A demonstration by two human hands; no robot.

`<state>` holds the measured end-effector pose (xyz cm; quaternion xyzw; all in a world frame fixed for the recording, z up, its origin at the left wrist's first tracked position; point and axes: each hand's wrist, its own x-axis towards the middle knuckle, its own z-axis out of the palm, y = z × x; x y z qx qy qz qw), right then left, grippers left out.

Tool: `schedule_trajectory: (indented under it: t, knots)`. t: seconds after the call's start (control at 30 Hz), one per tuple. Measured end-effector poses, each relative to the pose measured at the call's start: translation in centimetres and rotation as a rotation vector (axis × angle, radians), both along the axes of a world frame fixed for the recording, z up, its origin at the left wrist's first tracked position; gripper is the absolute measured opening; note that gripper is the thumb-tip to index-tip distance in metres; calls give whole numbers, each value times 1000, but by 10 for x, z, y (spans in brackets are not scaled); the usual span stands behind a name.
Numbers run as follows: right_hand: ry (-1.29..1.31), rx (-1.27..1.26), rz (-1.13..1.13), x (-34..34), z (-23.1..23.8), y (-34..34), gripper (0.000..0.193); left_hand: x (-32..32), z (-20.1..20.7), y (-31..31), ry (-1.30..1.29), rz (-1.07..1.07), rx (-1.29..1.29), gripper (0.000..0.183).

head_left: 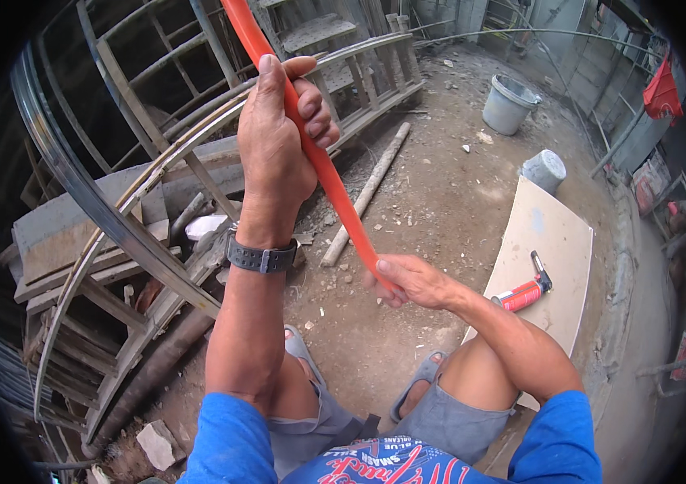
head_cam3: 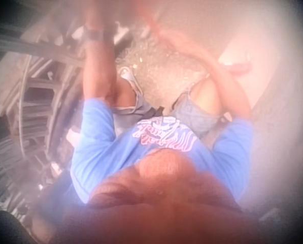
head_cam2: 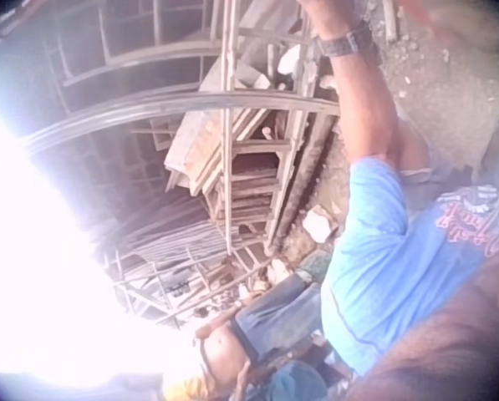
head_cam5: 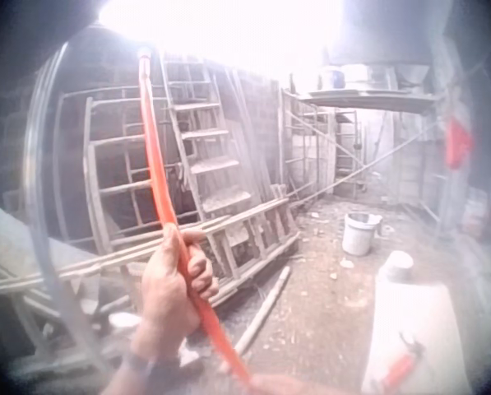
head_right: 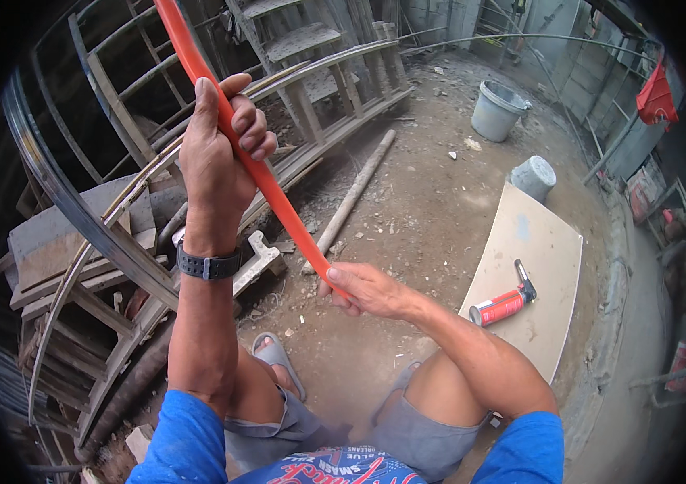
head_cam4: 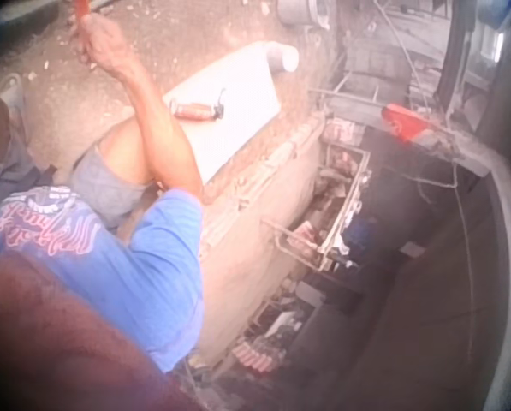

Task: The person heats a red plastic pipe with a blowtorch and bends it into a curved shape. They repeatedly heat and bend the pipe, checking the curvature by hand.

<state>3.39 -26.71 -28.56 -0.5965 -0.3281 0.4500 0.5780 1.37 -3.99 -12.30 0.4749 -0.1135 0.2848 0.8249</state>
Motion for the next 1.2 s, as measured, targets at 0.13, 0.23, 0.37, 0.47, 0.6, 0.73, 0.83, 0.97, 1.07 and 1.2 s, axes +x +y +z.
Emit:
schedule_trajectory:
  t: [0.13,0.23,0.37,0.47,0.6,0.73,0.83,0.97,1.07,1.2]
  knots:
    - [-23,71,-46,4,-2,-10,57,6,-1,2,11,90,-48,56]
    - [14,148,-88,5,7,-11,54,10,-8,10,46,177,-96,56]
    - [-80,8,-230,-1,27,-2,40,10,-15,-8,29,175,-71,55]
    - [-317,-66,-348,-6,36,17,26,10,-22,-23,66,188,-13,56]
    - [-328,46,-512,-1,42,43,17,8,-35,-49,106,126,-6,52]
    - [-184,106,-481,-4,43,62,22,3,-37,-43,94,82,32,48]
    - [-65,66,-364,-6,27,62,28,2,-46,-40,87,72,65,45]
    - [51,99,-252,-8,4,62,34,3,-48,-35,104,91,83,45]
    - [-32,74,-217,-5,-4,67,36,4,-47,-34,87,185,145,45]
    - [-82,-65,-167,-8,-4,71,37,2,-42,-23,83,245,143,43]
